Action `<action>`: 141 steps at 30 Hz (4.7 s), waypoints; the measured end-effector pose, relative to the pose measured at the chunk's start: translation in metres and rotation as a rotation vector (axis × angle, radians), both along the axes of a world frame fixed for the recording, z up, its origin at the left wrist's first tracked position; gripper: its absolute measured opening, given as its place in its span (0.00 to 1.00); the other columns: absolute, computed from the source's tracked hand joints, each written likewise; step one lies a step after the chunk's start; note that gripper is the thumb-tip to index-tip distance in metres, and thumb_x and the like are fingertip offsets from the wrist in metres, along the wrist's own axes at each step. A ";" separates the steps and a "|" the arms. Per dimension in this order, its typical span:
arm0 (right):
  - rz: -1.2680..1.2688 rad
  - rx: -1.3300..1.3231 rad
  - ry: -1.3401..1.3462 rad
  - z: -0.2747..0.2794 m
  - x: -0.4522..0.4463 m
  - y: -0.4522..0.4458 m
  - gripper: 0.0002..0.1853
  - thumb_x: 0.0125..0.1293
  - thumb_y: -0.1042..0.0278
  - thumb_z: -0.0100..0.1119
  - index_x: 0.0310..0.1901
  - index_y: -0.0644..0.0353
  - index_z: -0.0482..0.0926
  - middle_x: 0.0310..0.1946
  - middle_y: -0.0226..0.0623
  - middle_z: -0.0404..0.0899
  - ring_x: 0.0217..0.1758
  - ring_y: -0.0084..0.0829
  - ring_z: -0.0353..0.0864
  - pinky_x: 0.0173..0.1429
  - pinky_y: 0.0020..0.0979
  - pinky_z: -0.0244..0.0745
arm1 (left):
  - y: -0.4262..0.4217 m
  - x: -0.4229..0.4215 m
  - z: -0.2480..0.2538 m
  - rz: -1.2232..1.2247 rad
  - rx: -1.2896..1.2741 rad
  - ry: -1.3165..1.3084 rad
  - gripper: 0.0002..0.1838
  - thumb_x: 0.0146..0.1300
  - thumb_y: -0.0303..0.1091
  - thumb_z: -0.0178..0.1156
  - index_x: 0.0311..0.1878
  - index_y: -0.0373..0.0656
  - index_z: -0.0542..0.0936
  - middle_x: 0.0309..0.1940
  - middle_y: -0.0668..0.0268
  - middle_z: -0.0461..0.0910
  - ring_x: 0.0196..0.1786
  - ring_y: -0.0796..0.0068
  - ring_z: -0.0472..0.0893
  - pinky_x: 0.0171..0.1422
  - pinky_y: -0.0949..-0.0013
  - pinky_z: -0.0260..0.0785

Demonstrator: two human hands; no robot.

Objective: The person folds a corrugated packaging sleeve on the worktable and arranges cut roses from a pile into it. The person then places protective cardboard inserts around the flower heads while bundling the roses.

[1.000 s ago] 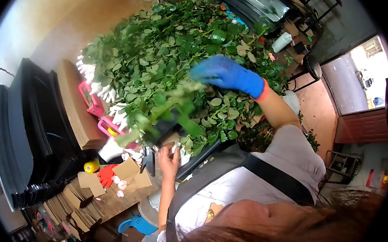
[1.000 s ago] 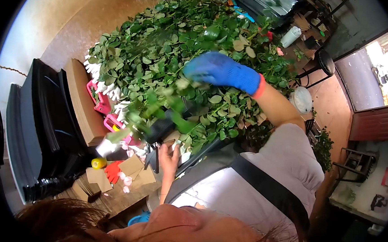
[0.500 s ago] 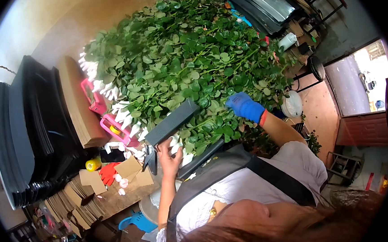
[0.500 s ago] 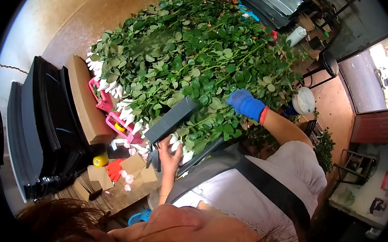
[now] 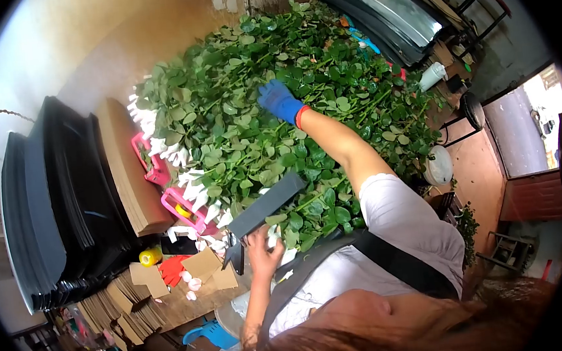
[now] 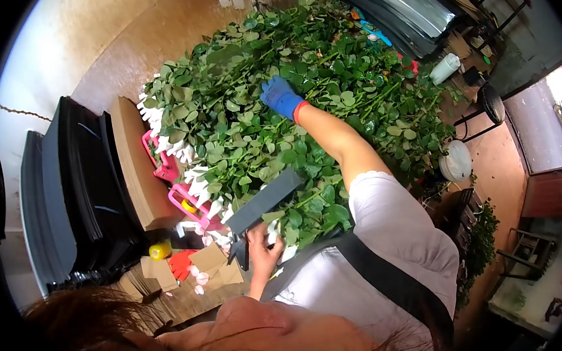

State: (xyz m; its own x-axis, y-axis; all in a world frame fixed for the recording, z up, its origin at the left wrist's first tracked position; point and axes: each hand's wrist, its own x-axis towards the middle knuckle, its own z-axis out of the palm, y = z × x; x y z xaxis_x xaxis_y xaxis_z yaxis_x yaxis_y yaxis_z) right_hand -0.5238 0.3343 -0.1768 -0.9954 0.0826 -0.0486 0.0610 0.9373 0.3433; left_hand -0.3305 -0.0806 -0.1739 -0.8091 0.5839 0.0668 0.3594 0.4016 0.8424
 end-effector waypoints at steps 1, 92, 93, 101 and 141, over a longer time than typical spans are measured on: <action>-0.035 -0.033 -0.081 -0.002 -0.010 0.001 0.19 0.58 0.63 0.65 0.53 0.44 0.82 0.57 0.35 0.78 0.61 0.40 0.77 0.68 0.40 0.65 | -0.001 0.001 -0.009 0.018 0.020 -0.006 0.26 0.53 0.29 0.72 0.58 0.42 0.78 0.47 0.56 0.75 0.46 0.59 0.79 0.49 0.63 0.76; 0.147 -0.573 -0.188 0.096 0.235 -0.200 0.23 0.67 0.44 0.58 0.55 0.50 0.79 0.33 0.45 0.86 0.36 0.47 0.86 0.40 0.47 0.78 | -0.002 0.002 -0.032 0.098 0.000 0.231 0.31 0.54 0.40 0.69 0.59 0.37 0.73 0.55 0.50 0.77 0.58 0.48 0.77 0.63 0.55 0.70; 0.115 -0.527 -0.205 0.075 0.227 -0.205 0.21 0.67 0.45 0.57 0.53 0.51 0.79 0.33 0.45 0.86 0.36 0.47 0.86 0.41 0.47 0.78 | -0.002 0.004 -0.031 0.121 -0.020 0.299 0.30 0.54 0.40 0.70 0.58 0.37 0.73 0.55 0.50 0.77 0.58 0.48 0.77 0.62 0.55 0.70; -0.021 -0.572 -0.096 0.037 0.228 -0.215 0.16 0.69 0.49 0.55 0.46 0.52 0.80 0.34 0.39 0.87 0.39 0.46 0.86 0.42 0.47 0.78 | 0.002 -0.006 0.007 0.300 -0.039 -0.119 0.20 0.74 0.46 0.55 0.32 0.37 0.75 0.33 0.46 0.81 0.38 0.43 0.81 0.41 0.48 0.70; -0.106 -0.540 -0.200 0.022 0.224 -0.213 0.22 0.68 0.41 0.56 0.51 0.49 0.82 0.40 0.38 0.87 0.44 0.42 0.87 0.47 0.44 0.77 | -0.013 -0.017 -0.038 0.333 0.180 -0.524 0.19 0.69 0.44 0.65 0.31 0.35 0.82 0.28 0.58 0.81 0.32 0.74 0.77 0.41 0.66 0.69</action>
State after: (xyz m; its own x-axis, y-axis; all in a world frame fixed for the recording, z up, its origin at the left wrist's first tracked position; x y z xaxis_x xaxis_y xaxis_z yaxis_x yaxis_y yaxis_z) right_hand -0.2999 0.1210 -0.1553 -0.9503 0.0923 -0.2975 0.1469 0.9750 -0.1665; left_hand -0.3471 -0.0941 -0.2120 -0.8968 0.3123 -0.3133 -0.2378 0.2567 0.9368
